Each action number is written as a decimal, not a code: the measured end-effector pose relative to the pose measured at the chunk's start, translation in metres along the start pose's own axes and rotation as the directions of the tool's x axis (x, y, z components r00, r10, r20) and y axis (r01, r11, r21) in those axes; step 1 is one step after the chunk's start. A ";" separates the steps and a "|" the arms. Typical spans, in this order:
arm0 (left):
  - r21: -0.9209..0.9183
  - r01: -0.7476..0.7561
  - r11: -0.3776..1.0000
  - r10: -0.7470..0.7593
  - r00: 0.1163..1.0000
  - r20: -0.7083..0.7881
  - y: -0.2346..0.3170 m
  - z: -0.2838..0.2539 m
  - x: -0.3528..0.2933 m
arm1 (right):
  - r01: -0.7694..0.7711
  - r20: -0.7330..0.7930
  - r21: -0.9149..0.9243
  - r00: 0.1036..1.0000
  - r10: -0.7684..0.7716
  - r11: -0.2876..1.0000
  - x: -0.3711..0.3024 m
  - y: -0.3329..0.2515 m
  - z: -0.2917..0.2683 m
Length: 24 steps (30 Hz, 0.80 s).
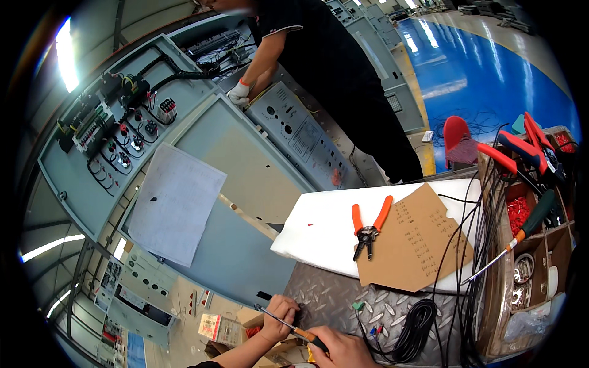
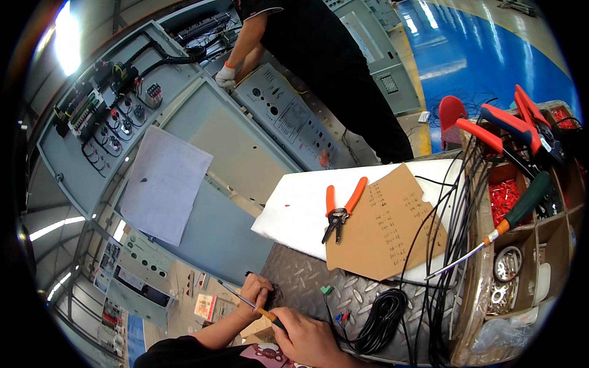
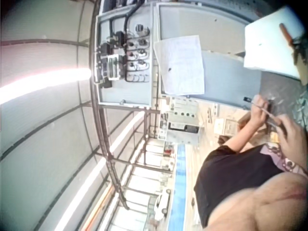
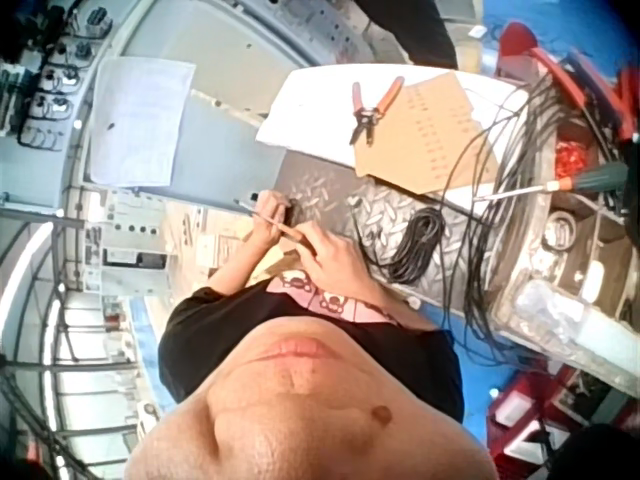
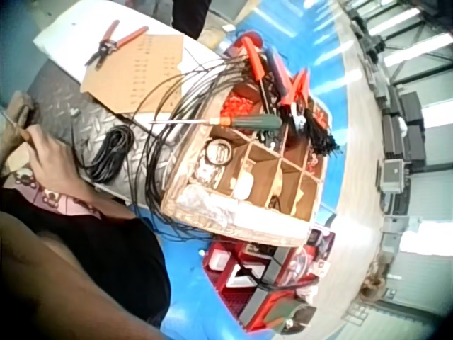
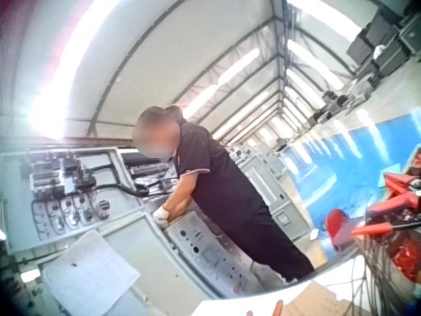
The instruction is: The person uses a screwdriver to secure a small white box to a metal cabinet, then retrieves pliers from a tool cart and strips the ends of several black wires on the floor.
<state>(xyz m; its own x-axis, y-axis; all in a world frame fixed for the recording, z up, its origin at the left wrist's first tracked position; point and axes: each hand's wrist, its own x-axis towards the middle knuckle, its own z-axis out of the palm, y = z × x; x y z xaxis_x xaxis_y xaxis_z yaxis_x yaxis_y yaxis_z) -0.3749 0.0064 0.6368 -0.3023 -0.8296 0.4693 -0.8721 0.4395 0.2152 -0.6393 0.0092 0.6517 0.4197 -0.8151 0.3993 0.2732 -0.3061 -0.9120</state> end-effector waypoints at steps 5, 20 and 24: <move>-0.019 0.011 1.000 -0.011 1.000 0.001 -0.001 0.001 0.000 | 0.006 -0.007 -0.016 1.000 -0.006 1.000 0.001 0.000 0.000; -0.011 0.027 1.000 -0.027 0.999 0.029 0.003 -0.003 0.003 | -0.014 0.007 0.002 1.000 0.014 1.000 0.000 -0.002 0.000; -0.001 0.030 1.000 -0.030 0.999 0.030 0.004 -0.004 0.000 | -0.017 0.013 0.004 1.000 0.017 1.000 0.000 -0.002 0.001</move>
<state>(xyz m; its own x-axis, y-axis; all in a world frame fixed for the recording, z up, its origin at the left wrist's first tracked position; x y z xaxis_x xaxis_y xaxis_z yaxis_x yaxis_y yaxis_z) -0.3769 0.0095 0.6416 -0.2876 -0.8521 0.4372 -0.8802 0.4151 0.2299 -0.6391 0.0103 0.6540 0.4354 -0.8139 0.3847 0.2694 -0.2899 -0.9183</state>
